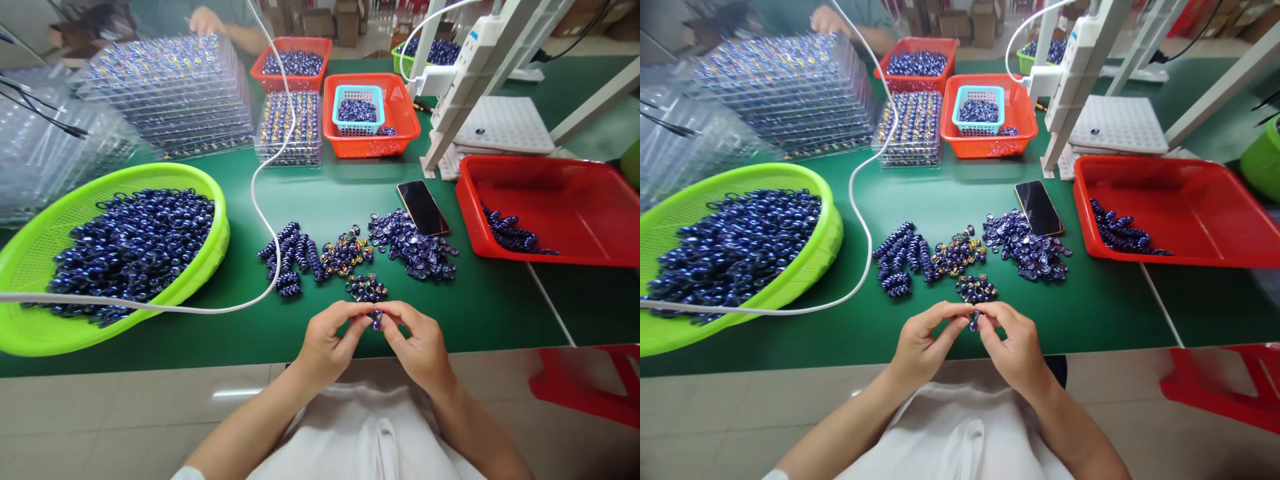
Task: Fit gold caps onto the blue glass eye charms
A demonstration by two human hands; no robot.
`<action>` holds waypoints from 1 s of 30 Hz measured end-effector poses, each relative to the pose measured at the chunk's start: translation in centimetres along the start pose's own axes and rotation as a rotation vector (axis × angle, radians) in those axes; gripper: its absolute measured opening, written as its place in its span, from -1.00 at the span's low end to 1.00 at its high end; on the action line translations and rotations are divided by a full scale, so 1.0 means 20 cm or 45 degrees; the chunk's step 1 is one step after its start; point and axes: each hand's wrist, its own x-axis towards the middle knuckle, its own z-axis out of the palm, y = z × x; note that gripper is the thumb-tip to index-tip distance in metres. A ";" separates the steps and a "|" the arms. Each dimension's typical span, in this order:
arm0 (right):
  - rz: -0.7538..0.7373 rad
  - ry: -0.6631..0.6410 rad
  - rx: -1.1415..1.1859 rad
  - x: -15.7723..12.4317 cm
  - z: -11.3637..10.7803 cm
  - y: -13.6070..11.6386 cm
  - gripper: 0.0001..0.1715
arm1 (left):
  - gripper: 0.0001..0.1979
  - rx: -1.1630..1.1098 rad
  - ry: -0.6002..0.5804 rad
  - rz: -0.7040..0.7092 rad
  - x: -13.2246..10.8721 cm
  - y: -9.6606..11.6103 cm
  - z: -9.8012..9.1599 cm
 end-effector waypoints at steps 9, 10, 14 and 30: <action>-0.462 0.061 -0.476 0.03 0.00 0.01 -0.70 | -0.87 -0.089 -0.027 -0.243 0.00 0.00 0.03; -0.467 0.073 -0.478 0.03 0.00 0.01 -0.69 | -0.86 -0.191 -0.043 -0.341 0.01 0.01 0.03; -0.444 0.065 -0.417 0.02 0.00 0.01 -0.69 | -0.76 -0.580 -0.122 -0.675 0.03 0.02 0.01; -0.535 -0.156 -0.335 -0.01 -0.01 0.04 -0.85 | -0.55 -0.422 -0.340 -0.453 0.00 0.01 0.01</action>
